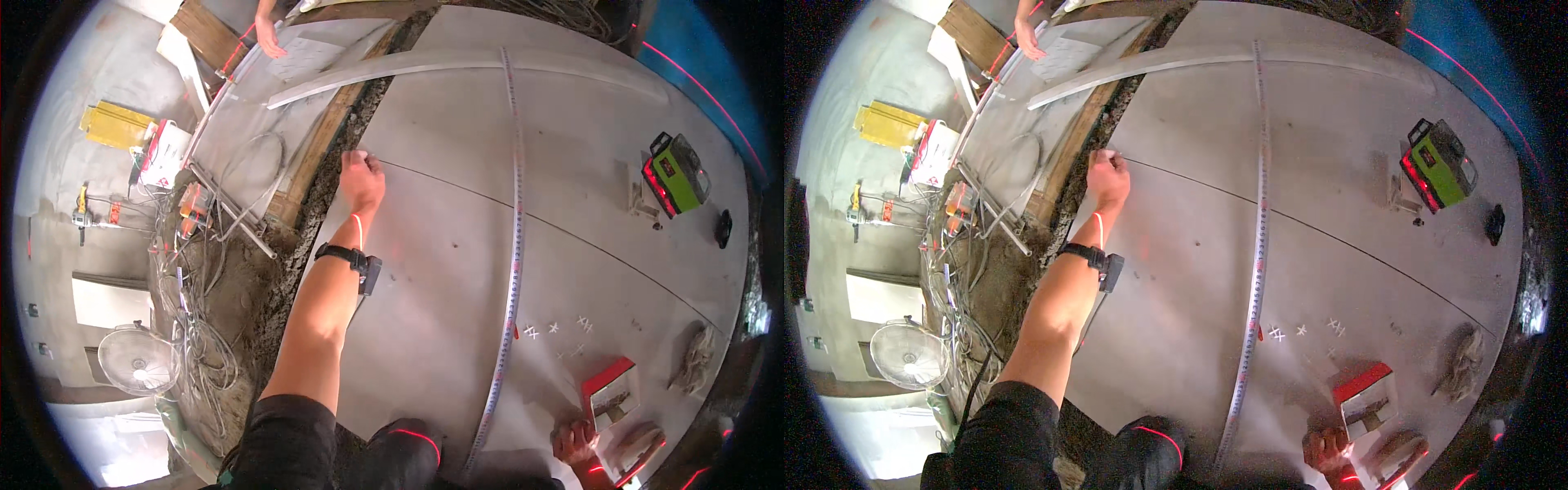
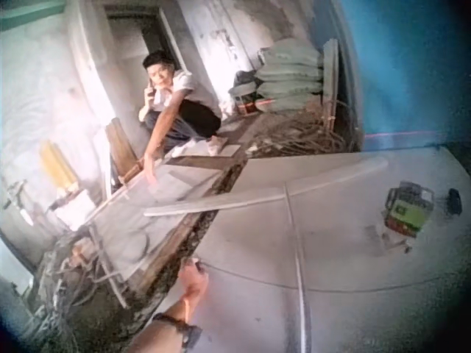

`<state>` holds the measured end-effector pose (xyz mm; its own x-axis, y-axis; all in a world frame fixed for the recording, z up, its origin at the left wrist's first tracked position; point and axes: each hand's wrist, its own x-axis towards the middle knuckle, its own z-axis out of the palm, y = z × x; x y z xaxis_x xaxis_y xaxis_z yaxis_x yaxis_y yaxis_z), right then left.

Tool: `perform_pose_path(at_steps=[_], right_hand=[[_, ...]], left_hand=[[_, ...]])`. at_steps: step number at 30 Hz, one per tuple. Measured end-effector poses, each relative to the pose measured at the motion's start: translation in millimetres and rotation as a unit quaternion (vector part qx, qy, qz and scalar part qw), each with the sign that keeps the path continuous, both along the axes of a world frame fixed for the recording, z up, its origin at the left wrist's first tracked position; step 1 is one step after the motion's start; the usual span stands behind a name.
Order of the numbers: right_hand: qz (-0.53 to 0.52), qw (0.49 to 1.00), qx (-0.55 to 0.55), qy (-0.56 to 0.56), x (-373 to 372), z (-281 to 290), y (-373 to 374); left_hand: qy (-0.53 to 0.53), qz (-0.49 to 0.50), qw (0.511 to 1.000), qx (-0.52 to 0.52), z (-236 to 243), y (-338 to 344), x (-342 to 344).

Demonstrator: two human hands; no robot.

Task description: Measuring, positioning, and leveling large floor tiles on a bed of mortar using a measuring tape and a rubber mallet.

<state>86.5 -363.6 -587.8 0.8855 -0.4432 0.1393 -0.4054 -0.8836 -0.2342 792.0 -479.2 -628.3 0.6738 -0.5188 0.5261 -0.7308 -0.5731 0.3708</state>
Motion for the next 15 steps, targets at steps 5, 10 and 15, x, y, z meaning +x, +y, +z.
perform_pose_path(at_steps=[5,10,15], right_hand=[[0.018,0.999,-0.031,-0.028,5.5,-8.3,-1.6],[0.029,0.997,-0.069,-0.032,9.4,-4.0,0.5],[0.046,0.995,-0.084,-0.009,17.9,6.5,-3.1]], left_hand=[[-0.031,0.004,0.997,-0.071,5.6,2.1,8.2],[-0.008,0.08,0.997,0.011,14.9,-3.3,-1.4],[-0.012,0.045,0.998,0.048,13.6,2.8,-1.1]])
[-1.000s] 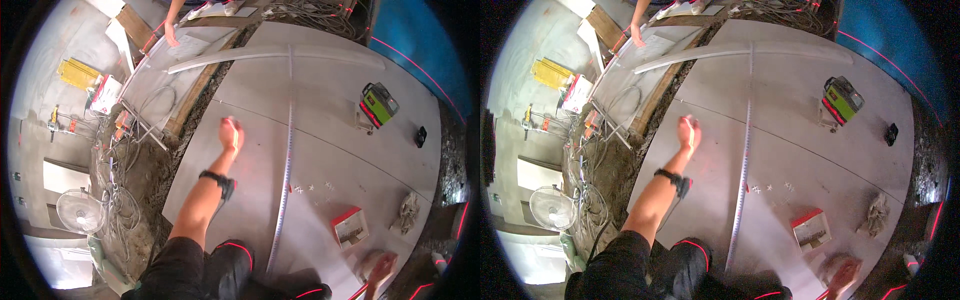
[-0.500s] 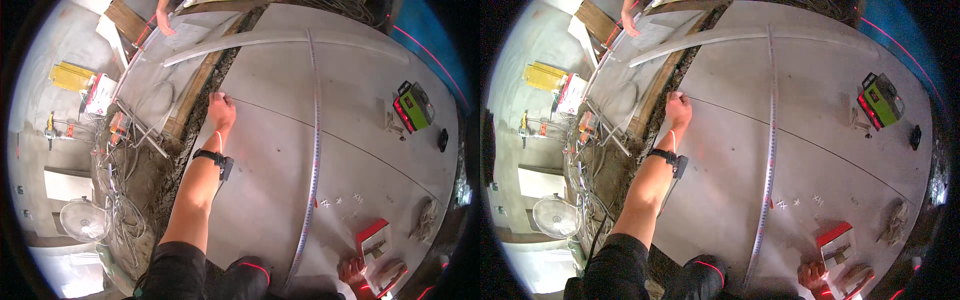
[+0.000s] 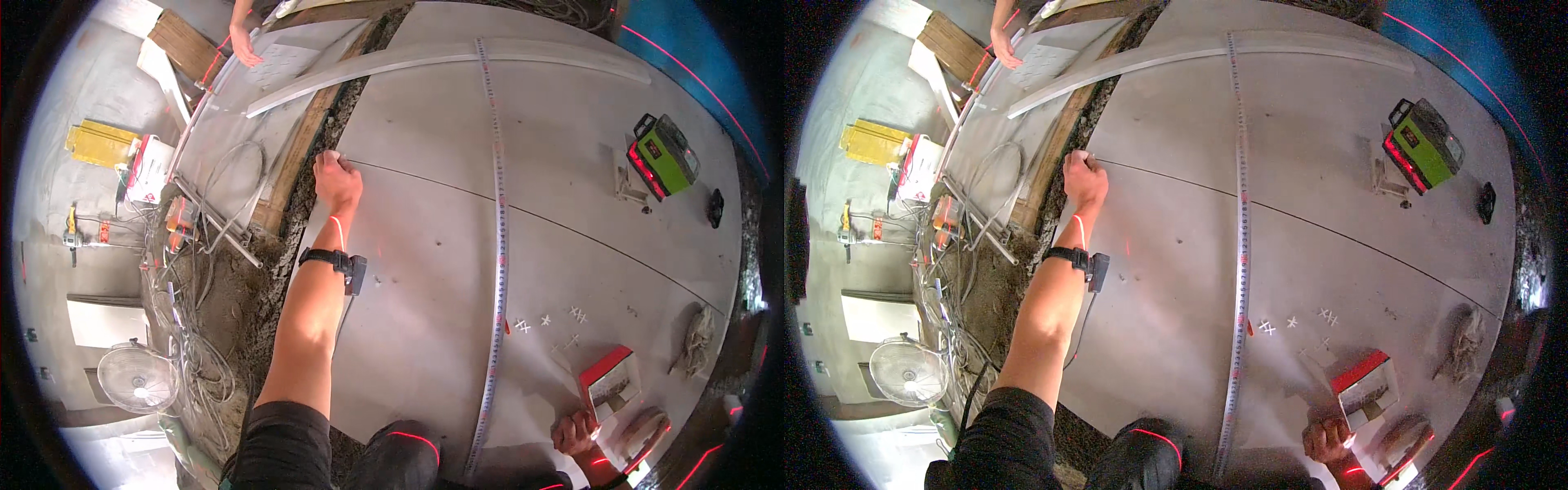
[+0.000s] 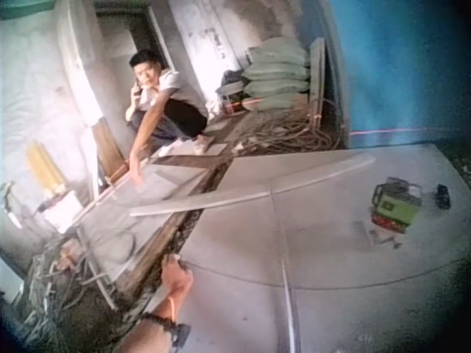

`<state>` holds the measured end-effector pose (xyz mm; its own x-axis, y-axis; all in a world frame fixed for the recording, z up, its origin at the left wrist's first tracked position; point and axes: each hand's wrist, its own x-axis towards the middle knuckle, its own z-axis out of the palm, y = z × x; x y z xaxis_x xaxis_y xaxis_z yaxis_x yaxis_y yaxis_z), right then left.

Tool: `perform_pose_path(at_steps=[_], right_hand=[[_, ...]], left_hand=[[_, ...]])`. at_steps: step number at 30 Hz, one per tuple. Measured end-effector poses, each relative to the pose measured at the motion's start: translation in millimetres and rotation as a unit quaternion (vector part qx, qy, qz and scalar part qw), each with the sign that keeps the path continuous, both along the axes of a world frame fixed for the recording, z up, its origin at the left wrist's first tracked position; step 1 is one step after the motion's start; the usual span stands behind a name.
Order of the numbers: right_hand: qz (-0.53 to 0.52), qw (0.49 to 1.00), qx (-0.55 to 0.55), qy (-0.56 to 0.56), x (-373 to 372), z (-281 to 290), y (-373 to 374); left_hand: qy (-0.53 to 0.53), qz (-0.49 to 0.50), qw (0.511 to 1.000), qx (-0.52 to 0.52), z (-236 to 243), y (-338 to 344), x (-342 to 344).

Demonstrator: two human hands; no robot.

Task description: Measuring, positioning, and leveling large floor tiles on a bed of mortar using a measuring tape and a rubber mallet.

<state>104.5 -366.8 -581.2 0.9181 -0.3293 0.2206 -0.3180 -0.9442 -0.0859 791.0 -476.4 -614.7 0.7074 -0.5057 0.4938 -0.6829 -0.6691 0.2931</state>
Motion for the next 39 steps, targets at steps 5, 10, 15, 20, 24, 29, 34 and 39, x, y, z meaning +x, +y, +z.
perform_pose_path(at_steps=[5,10,15,20,24,29,34,39], right_hand=[[0.051,0.997,-0.017,-0.047,-12.6,-25.9,-4.2],[0.022,0.995,-0.082,0.052,-21.8,-11.0,-0.2],[-0.104,0.97,0.173,0.136,30.3,35.9,-7.5],[-0.281,0.881,0.379,-0.042,197.7,68.4,-43.8],[-0.383,0.827,0.411,0.026,236.2,53.7,-67.3],[-0.367,0.831,0.415,0.051,244.9,37.6,-59.0],[-0.362,0.846,0.372,0.121,250.0,32.3,-56.5],[-0.356,0.857,0.347,0.134,248.7,35.8,-52.3]], left_hand=[[-0.049,-0.042,0.991,-0.116,-1.4,-5.7,-6.6],[0.164,-0.243,0.951,-0.097,-6.4,28.7,-115.4],[0.633,-0.128,0.737,-0.2,17.5,69.4,-258.6],[0.465,-0.136,0.874,0.044,72.0,87.2,-277.0],[0.469,-0.158,0.867,0.052,63.6,58.2,-290.2],[0.489,-0.155,0.854,0.089,64.8,41.5,-293.9],[0.449,-0.181,0.872,0.069,52.4,41.3,-303.1],[0.387,-0.201,0.898,0.063,37.6,47.2,-306.2]])
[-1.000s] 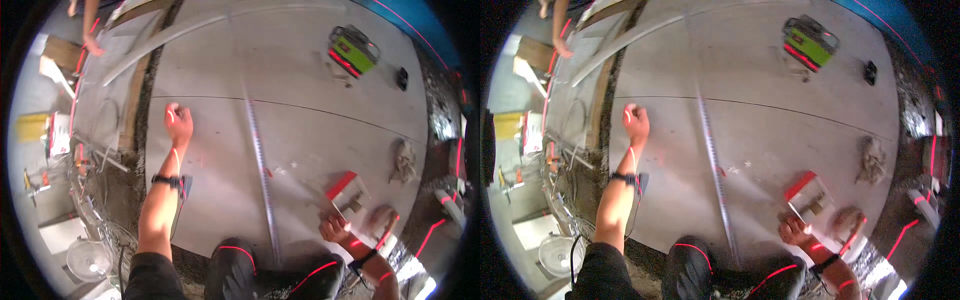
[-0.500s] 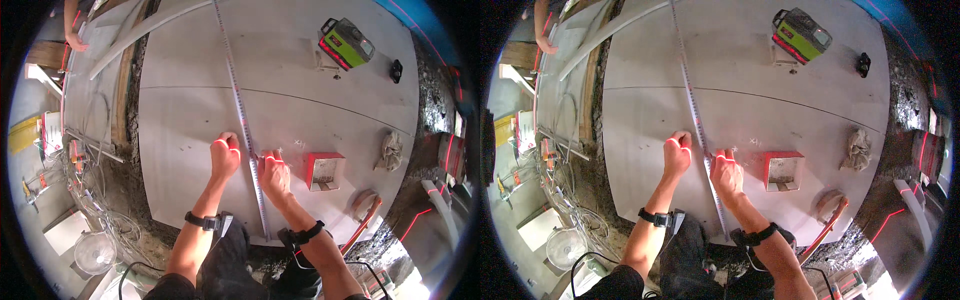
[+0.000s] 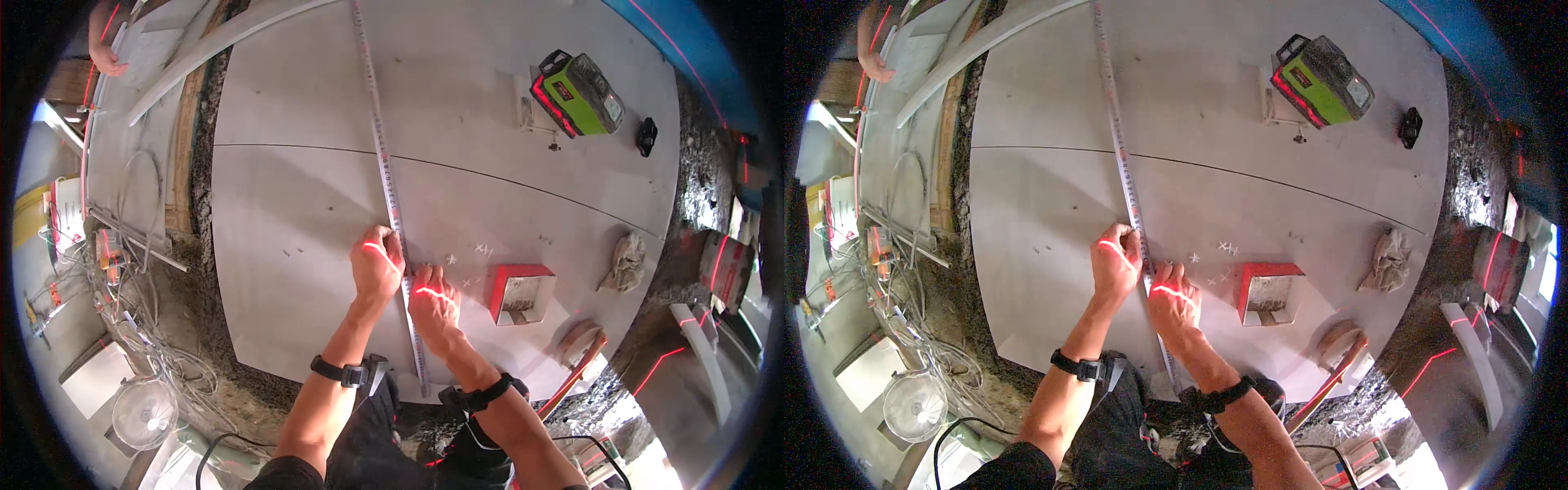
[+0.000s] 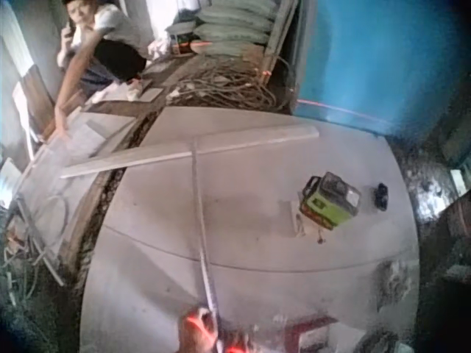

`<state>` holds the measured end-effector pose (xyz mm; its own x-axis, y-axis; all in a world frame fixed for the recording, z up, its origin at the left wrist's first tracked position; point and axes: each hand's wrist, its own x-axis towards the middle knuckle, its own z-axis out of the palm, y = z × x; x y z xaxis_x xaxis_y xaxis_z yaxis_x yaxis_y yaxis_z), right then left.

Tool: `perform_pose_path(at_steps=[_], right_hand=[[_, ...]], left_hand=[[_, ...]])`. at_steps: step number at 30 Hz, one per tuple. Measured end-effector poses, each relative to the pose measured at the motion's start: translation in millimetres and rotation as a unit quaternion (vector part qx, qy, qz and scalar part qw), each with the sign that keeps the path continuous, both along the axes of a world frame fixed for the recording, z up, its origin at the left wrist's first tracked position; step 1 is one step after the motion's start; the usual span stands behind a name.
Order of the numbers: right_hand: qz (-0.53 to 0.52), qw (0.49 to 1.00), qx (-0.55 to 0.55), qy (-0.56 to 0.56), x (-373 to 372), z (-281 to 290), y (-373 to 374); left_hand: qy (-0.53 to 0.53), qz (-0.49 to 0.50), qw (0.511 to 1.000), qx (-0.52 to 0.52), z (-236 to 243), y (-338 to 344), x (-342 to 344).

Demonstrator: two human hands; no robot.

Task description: Measuring, positioning, and leveling large floor tiles on a bed of mortar using a measuring tape and a rubber mallet.

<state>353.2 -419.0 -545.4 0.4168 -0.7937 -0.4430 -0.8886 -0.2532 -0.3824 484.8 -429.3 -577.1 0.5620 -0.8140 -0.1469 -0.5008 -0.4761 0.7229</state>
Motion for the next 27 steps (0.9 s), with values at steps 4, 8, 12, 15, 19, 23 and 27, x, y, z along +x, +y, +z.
perform_pose_path(at_steps=[4,8,12,15,19,23,27], right_hand=[[0.023,1.0,0.004,0.007,-3.9,5.9,4.0],[0.033,0.999,-0.002,-0.002,-9.7,2.8,5.5],[0.011,0.999,0.014,0.038,-14.8,19.0,-10.3],[-0.034,0.999,-0.031,0.011,-32.7,34.4,-31.5],[-0.194,0.966,-0.043,-0.163,-52.3,54.5,-96.1],[-0.166,0.967,-0.133,-0.137,-77.2,35.6,-159.0],[-0.061,0.982,-0.175,-0.046,-92.7,27.4,-208.4]], left_hand=[[-0.031,-0.001,0.999,-0.029,-3.3,3.6,0.0],[-0.004,-0.003,1.0,-0.01,0.6,1.4,-0.6],[0.043,-0.014,0.999,-0.008,8.7,-0.3,-8.0],[0.082,-0.018,0.996,-0.032,6.4,0.5,-28.4],[0.081,-0.019,0.996,-0.044,2.3,-11.8,-65.6],[0.094,-0.01,0.995,-0.026,3.3,-9.5,-75.6],[0.077,-0.05,0.995,-0.032,6.1,-11.4,-89.2]])
